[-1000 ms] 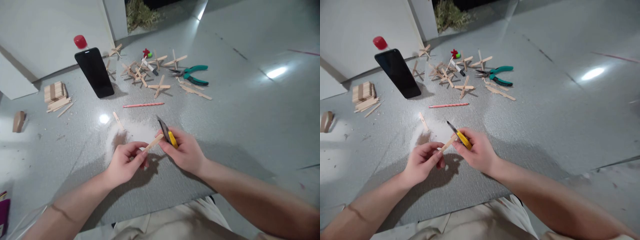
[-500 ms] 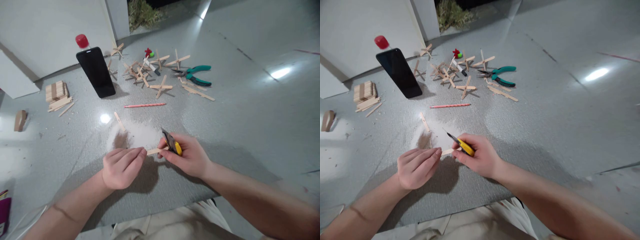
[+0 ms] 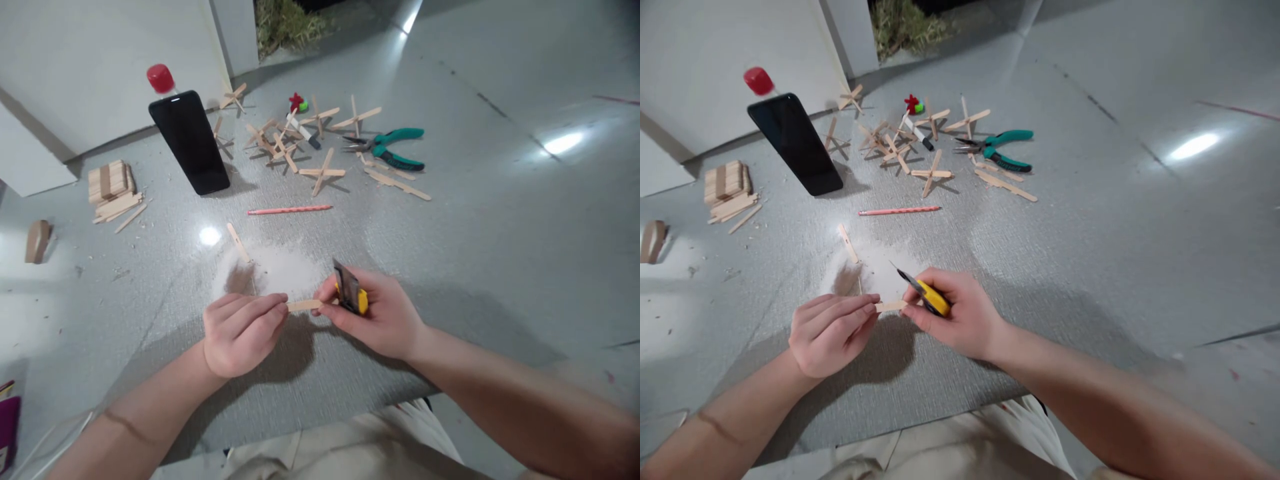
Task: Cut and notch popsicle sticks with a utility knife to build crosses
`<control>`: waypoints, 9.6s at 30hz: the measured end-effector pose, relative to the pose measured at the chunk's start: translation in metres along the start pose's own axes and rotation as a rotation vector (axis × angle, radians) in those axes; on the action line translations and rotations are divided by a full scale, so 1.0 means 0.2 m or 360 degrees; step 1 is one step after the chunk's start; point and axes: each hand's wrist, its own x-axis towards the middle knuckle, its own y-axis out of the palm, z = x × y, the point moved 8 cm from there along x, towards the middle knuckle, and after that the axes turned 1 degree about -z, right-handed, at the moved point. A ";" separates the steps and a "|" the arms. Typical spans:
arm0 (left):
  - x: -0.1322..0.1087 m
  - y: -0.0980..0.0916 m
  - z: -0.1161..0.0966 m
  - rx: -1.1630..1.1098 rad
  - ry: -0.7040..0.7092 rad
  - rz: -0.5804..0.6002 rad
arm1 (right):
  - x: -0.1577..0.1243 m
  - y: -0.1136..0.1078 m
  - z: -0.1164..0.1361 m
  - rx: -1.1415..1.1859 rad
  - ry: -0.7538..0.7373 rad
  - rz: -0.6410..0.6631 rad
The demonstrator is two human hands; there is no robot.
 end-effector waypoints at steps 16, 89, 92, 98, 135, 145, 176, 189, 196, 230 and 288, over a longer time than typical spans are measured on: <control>0.00 0.02 0.04 -0.0158 -0.0176 0.0012 | 0.00 0.00 0.01 -0.0168 -0.0050 -0.0025; -0.12 0.19 0.18 -0.0559 -0.1052 0.0227 | 0.05 -0.04 -0.08 -0.0282 0.0195 -0.0145; -0.09 0.16 0.17 -0.0422 -0.0806 0.0197 | 0.04 -0.07 -0.08 -0.0251 0.0219 -0.0229; -0.10 0.21 0.16 -0.0190 -0.0494 0.0357 | 0.03 -0.16 -0.07 -0.0329 0.0278 -0.0351; -0.12 0.27 0.35 -0.0214 -0.0628 0.0604 | -0.09 -0.01 -0.03 -0.1463 -0.0229 0.0347; -0.11 0.28 0.36 -0.0264 -0.0714 0.0583 | -0.09 0.03 0.00 -0.1780 -0.0489 0.0251; -0.10 0.29 0.37 -0.0332 -0.0779 0.0650 | -0.09 0.06 0.02 -0.1931 -0.0633 0.0188; -0.10 0.30 0.37 -0.0331 -0.0769 0.0638 | -0.09 0.06 0.04 -0.1949 -0.0691 0.0166; -0.10 0.30 0.37 -0.0362 -0.0782 0.0636 | -0.10 0.05 0.04 -0.1984 -0.0669 0.0155; -0.09 0.32 0.39 -0.0490 -0.0887 0.0633 | -0.04 0.13 0.13 -0.2293 -0.0545 0.0235; 0.05 0.04 -0.02 0.0164 0.0319 0.0338 | 0.07 -0.02 -0.11 0.0118 0.0576 0.0214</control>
